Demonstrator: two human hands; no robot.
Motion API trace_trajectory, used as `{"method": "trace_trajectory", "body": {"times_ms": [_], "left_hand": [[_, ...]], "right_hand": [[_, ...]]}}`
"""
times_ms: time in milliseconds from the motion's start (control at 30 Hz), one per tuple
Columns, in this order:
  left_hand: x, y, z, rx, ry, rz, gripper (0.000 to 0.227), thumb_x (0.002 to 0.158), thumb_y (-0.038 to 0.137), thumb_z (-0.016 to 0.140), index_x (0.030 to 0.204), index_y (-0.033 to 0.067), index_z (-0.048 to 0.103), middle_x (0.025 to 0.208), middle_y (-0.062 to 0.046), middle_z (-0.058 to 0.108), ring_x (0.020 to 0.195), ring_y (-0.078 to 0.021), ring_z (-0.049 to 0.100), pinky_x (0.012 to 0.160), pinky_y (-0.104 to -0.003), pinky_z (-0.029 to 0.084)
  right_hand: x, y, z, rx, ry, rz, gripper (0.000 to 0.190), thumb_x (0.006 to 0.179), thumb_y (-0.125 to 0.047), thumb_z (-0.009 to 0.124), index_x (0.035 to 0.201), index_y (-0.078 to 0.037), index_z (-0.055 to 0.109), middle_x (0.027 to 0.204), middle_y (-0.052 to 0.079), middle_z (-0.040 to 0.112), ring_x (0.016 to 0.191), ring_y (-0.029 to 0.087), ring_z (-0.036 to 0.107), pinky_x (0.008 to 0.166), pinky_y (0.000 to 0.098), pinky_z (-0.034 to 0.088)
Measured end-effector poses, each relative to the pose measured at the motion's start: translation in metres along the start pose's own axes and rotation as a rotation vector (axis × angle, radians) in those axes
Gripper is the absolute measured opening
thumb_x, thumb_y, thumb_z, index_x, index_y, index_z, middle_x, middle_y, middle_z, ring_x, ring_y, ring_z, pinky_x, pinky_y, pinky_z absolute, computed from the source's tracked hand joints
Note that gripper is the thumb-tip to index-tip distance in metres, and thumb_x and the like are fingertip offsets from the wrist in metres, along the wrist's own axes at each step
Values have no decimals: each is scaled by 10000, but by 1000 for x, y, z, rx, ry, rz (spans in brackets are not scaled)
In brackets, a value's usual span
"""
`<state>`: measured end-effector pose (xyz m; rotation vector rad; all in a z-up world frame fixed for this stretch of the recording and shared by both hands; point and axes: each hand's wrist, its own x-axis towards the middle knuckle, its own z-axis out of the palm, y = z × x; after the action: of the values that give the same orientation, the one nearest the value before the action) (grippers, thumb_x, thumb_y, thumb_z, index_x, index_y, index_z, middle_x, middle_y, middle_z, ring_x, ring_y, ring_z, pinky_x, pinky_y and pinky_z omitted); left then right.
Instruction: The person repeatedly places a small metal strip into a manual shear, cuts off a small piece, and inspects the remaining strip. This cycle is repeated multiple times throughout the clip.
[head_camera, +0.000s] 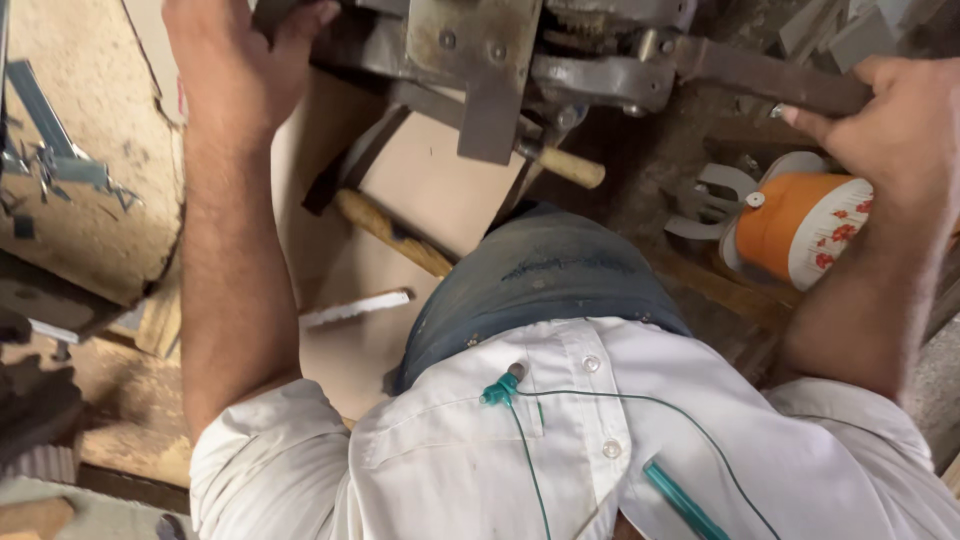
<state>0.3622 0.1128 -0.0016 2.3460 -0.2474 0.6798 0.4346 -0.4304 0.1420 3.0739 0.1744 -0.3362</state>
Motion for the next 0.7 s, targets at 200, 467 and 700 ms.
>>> {"method": "trace_trajectory", "body": {"times_ms": [200,467,700], "left_hand": [[20,-4,6,-55,-92,18,398,932,6,893,1186,11,586,1089,-82,666,1072,-304,647,933,-428,531],[17,-3,12,28,-90,-63,427,854,28,921,1133,38,598,1048,-96,673,1029,-324,618,883,-443,517],[14,-3,10,11,-105,-74,407,864,-8,907,1127,35,599,1062,-126,680,1053,-350,650,894,-457,541]], "right_hand": [[-6,-1,-28,-124,29,-123,382,838,-298,931,1109,-71,788,852,179,737,708,299,706,688,413,565],[12,-24,-34,-263,-143,26,395,799,-321,861,1165,-180,809,861,153,750,737,312,715,743,407,575],[4,-16,-41,-185,-50,-62,406,819,-336,824,1209,-226,797,956,125,755,811,307,721,828,400,587]]}}
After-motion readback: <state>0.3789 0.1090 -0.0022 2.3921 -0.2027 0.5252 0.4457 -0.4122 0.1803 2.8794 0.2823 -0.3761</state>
